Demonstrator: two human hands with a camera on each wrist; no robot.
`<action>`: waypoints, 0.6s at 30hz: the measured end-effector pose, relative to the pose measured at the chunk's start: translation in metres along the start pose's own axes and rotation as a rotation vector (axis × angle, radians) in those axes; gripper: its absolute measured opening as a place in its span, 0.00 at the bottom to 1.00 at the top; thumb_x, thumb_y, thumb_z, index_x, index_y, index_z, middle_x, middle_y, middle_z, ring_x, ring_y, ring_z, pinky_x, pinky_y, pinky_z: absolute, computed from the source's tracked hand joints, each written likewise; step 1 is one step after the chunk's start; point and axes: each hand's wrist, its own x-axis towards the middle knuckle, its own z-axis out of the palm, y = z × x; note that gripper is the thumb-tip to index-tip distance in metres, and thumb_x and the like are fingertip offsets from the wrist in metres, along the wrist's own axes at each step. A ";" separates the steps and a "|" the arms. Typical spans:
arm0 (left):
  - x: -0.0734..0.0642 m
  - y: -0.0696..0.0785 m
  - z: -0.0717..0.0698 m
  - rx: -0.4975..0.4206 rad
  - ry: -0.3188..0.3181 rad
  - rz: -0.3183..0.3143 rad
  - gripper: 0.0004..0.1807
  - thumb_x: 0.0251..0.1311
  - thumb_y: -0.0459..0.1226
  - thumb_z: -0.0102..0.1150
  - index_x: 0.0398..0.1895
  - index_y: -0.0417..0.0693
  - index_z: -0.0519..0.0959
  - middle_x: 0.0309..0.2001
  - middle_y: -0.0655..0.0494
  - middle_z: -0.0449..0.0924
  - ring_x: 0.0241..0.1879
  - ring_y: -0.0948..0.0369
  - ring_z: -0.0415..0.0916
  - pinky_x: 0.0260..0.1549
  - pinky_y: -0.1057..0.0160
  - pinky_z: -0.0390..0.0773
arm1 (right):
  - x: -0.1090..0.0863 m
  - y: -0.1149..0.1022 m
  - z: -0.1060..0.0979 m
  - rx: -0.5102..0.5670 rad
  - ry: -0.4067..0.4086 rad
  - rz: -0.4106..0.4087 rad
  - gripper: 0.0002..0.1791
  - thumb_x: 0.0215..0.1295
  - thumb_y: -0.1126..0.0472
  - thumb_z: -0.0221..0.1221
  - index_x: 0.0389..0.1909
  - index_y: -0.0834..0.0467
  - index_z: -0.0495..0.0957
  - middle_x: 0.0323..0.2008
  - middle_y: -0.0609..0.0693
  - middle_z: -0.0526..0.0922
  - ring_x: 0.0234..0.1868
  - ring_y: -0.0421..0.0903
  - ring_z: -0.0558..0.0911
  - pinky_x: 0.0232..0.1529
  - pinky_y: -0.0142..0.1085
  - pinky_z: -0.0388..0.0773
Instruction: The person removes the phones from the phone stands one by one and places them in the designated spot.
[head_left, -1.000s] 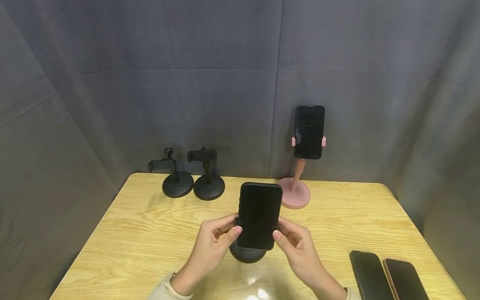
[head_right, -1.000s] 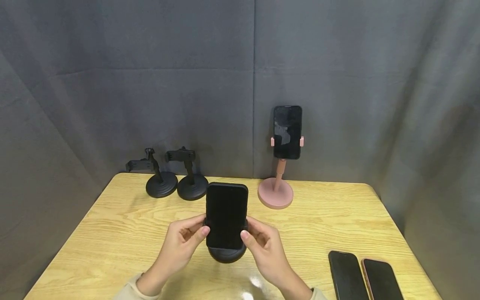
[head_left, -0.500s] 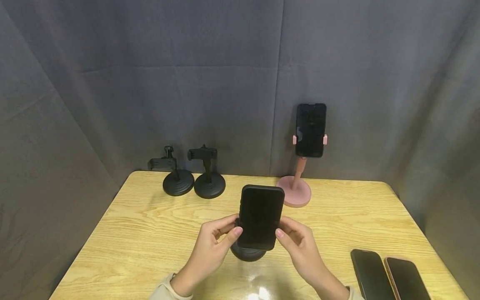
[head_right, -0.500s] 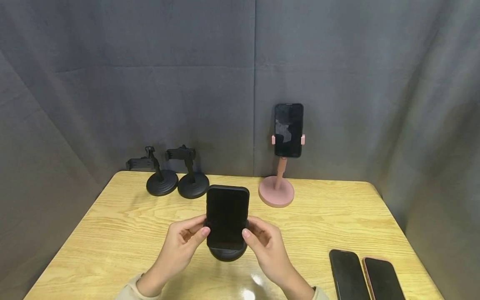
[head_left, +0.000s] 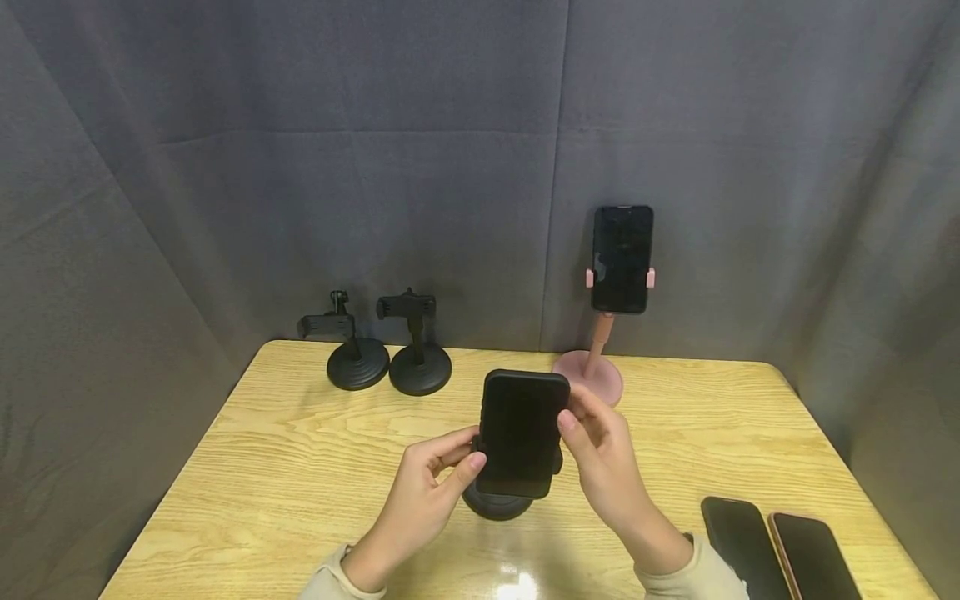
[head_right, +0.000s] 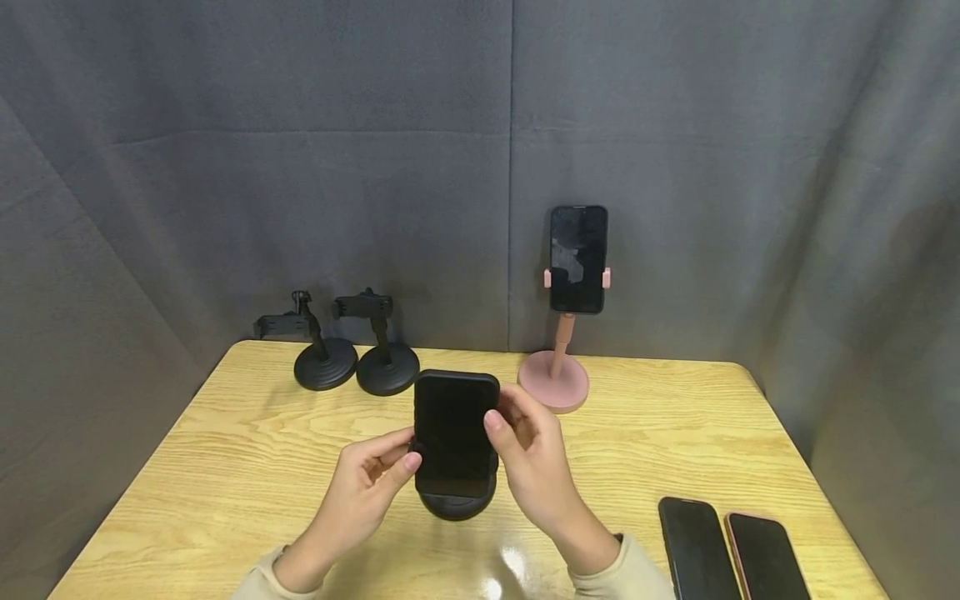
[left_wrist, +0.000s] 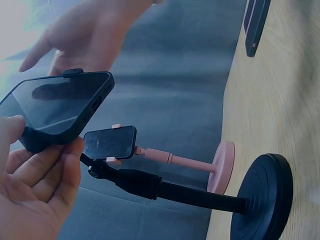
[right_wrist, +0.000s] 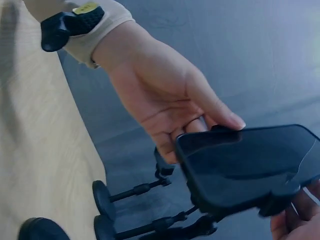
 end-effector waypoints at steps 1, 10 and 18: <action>0.000 0.000 0.000 0.003 -0.001 -0.002 0.20 0.71 0.32 0.57 0.59 0.25 0.76 0.47 0.39 0.88 0.49 0.65 0.85 0.57 0.68 0.79 | 0.003 -0.001 0.002 0.015 0.001 0.003 0.15 0.78 0.67 0.48 0.59 0.58 0.77 0.51 0.42 0.85 0.51 0.38 0.84 0.52 0.30 0.83; 0.002 -0.003 0.000 -0.031 -0.026 0.034 0.17 0.73 0.32 0.55 0.60 0.30 0.78 0.49 0.40 0.88 0.50 0.64 0.85 0.57 0.68 0.79 | 0.020 -0.002 0.014 0.051 -0.016 0.048 0.14 0.73 0.66 0.58 0.56 0.64 0.76 0.48 0.42 0.84 0.46 0.40 0.86 0.44 0.38 0.88; 0.003 0.000 0.000 0.020 -0.026 0.023 0.15 0.73 0.33 0.56 0.57 0.36 0.81 0.50 0.45 0.88 0.50 0.63 0.86 0.55 0.67 0.81 | 0.028 0.002 0.018 -0.029 0.013 0.025 0.11 0.76 0.63 0.56 0.45 0.70 0.75 0.37 0.40 0.84 0.35 0.39 0.87 0.34 0.38 0.88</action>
